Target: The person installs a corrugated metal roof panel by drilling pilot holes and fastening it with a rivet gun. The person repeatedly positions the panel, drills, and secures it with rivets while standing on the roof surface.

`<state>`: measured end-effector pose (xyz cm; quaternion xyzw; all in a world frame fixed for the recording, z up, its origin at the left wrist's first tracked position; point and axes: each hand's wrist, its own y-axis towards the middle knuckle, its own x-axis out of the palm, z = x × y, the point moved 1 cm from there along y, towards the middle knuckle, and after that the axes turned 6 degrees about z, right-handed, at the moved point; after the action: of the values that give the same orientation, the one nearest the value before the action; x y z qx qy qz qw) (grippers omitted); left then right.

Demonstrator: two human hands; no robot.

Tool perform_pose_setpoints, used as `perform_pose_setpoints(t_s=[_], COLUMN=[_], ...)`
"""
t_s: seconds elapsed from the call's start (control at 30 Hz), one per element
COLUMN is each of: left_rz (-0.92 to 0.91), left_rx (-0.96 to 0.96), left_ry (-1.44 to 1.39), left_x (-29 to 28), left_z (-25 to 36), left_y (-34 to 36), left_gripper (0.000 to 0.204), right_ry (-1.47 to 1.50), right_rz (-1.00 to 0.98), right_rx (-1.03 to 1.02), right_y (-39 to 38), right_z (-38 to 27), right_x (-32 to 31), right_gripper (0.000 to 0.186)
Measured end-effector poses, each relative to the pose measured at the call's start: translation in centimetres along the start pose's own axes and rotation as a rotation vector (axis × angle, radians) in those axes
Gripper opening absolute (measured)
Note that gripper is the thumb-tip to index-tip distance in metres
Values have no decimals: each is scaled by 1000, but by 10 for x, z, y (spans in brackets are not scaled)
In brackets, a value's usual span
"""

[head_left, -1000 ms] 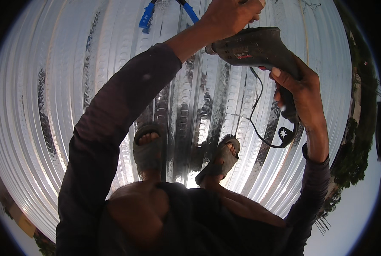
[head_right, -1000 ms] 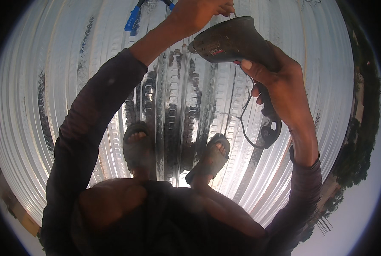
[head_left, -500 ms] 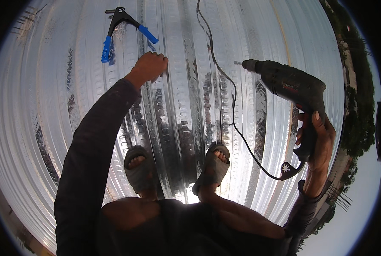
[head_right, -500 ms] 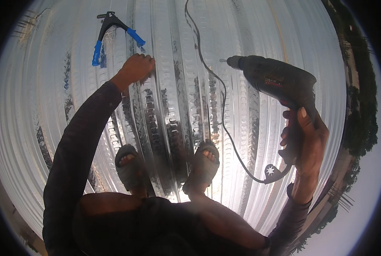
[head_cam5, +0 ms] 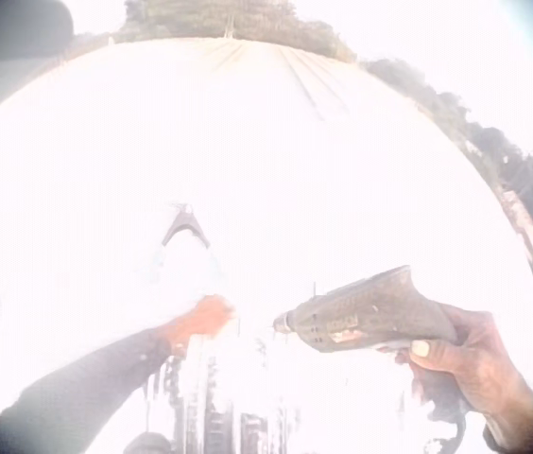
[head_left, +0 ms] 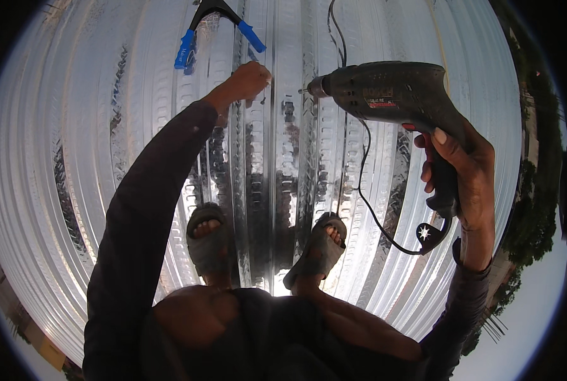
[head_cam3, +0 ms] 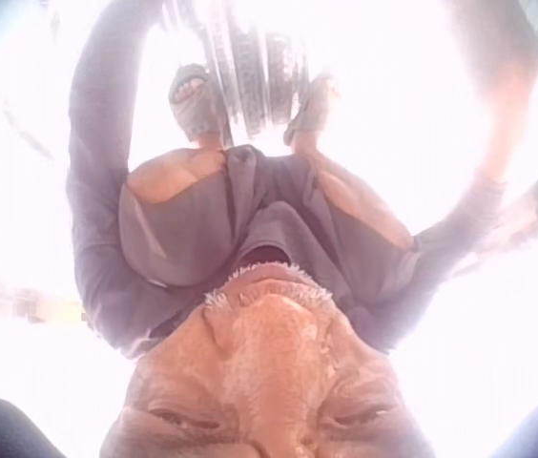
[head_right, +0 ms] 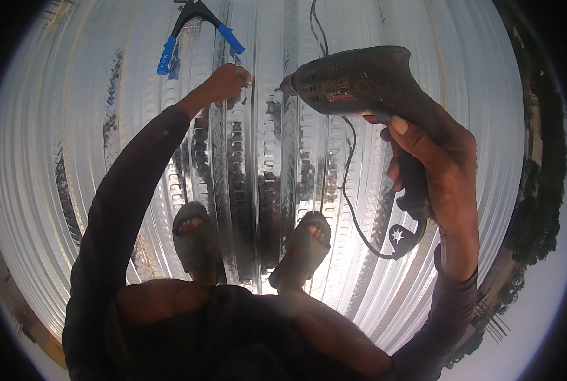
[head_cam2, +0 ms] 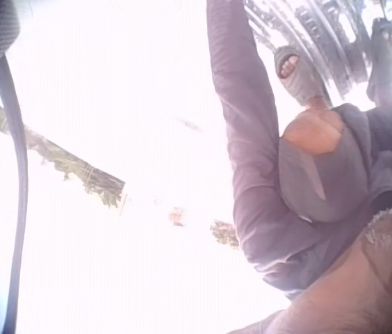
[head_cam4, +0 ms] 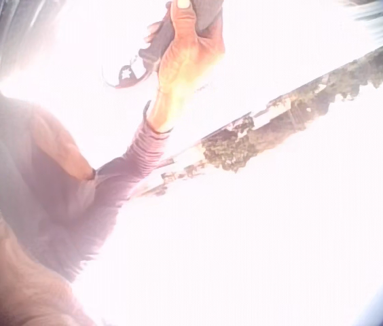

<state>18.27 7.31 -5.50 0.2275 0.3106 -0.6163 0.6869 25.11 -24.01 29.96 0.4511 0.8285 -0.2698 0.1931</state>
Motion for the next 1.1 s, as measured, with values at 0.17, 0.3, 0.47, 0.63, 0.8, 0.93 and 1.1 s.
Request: perform_pose_setpoints(t_s=[0.17, 0.3, 0.47, 0.63, 0.8, 0.93, 1.1], left_rz=[70, 176, 213, 252, 257, 305, 333], left_rx=[-219, -181, -179, -270, -239, -241, -178], left_ry=[-527, -790, -894, -868, -991, -1064, -1032], left_x=[-9, -35, -73, -69, -73, -67, -63], left_z=[-21, 17, 60, 50, 47, 43, 34], left_y=[-9, -19, -39, -39, -49, -51, -55], left_gripper=[35, 44, 58, 56, 51, 48, 41], right_ry=[-54, -184, -265, -308, -325, -356, -479], right_rz=[-183, -243, -270, -275, -302, -331, -366], right_rx=[-61, -150, -223, -237, -249, -305, -365], right_y=[28, 37, 44, 50, 53, 53, 56], right_z=[-38, -52, -67, -72, -75, -80, -84], right_x=[63, 87, 108, 119, 127, 132, 137], right_gripper=[47, 45, 42, 40, 40, 40, 46])
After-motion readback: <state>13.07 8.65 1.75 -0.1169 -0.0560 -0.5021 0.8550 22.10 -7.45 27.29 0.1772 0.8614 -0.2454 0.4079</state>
